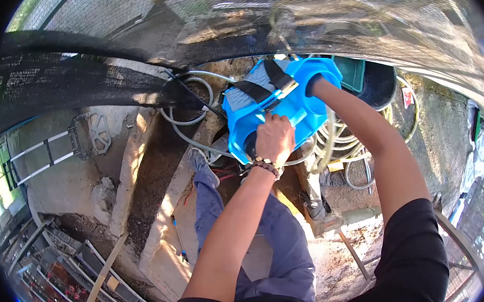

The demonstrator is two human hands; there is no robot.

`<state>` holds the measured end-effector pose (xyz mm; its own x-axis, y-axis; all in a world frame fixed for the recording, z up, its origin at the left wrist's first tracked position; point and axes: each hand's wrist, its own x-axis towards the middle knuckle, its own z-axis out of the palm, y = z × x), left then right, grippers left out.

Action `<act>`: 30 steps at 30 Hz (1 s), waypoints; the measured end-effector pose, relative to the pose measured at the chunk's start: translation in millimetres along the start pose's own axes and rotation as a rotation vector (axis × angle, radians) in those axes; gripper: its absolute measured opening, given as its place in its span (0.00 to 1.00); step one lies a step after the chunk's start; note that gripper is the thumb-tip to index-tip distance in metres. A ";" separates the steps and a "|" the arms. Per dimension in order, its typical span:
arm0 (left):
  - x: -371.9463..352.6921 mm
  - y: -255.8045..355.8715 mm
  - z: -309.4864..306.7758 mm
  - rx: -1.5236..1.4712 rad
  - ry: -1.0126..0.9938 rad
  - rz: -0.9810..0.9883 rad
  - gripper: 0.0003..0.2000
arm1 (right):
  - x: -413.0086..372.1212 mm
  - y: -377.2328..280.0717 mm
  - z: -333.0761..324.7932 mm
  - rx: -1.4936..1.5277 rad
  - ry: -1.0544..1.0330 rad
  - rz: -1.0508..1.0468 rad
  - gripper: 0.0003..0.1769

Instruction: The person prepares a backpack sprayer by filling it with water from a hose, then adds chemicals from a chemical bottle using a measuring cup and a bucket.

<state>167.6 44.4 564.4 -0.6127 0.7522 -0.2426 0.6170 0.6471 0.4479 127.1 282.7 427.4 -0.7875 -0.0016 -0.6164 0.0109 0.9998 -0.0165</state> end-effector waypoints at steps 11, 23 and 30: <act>24.4 -27.2 -20.0 -0.047 0.004 0.060 0.14 | -77.2 -23.2 -41.7 0.793 0.202 0.326 0.31; 111.6 -53.2 -29.0 -0.186 -0.395 -0.211 0.26 | -251.1 -89.7 34.1 1.640 0.702 0.665 0.23; 93.1 -35.0 -5.3 -0.041 -0.258 -0.118 0.28 | -259.5 -131.2 97.2 2.680 0.435 0.813 0.14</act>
<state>86.3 91.2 530.7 -0.5304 0.6819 -0.5037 0.5251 0.7307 0.4363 390.0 150.0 513.0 -0.3231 0.3592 -0.8755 0.0644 -0.9147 -0.3991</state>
